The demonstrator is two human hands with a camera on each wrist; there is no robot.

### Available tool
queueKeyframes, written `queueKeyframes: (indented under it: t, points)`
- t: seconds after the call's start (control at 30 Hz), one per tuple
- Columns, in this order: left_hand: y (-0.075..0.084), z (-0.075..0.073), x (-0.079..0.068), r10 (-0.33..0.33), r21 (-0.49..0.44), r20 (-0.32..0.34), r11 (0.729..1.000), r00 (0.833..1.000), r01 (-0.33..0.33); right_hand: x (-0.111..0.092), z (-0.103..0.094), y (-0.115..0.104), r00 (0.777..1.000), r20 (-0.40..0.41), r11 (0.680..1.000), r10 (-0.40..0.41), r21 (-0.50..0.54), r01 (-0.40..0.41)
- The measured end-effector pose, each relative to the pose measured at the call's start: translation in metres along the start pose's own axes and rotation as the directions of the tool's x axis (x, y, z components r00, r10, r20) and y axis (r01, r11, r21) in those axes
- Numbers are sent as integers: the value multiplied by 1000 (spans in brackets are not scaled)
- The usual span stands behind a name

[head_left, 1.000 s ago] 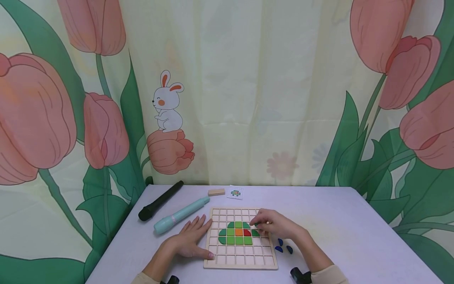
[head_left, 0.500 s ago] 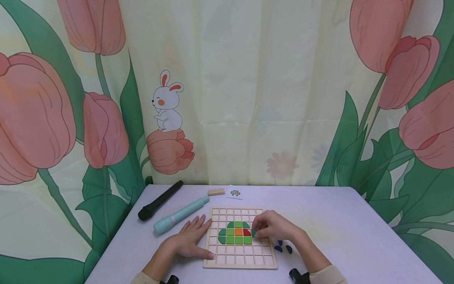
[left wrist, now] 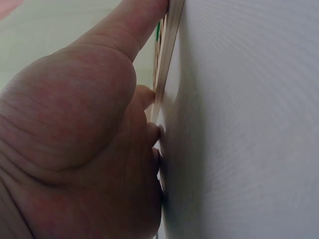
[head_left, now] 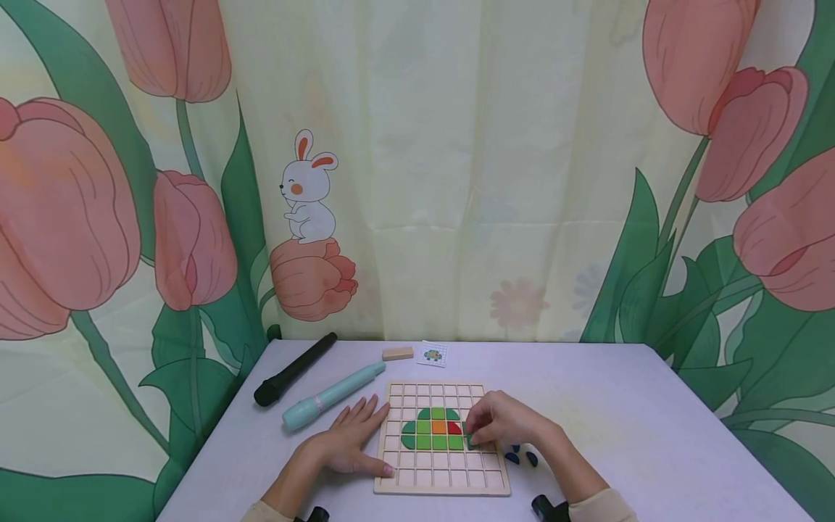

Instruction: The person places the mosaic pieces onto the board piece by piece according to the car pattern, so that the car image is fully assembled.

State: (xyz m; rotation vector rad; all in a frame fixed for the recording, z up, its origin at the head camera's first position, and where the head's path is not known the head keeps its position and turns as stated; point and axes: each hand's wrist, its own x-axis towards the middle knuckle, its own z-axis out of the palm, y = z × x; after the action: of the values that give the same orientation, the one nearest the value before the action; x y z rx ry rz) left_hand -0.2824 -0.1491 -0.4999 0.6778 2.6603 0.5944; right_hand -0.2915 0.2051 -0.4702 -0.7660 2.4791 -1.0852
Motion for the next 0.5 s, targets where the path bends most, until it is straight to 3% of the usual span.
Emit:
queueKeyframes:
  t: [0.5]
  points:
    - [0, 0, 1, -15, 0, -3, 1000, 1000, 15, -2, -1, -2, 1000, 29, 1000, 6, -29, -5]
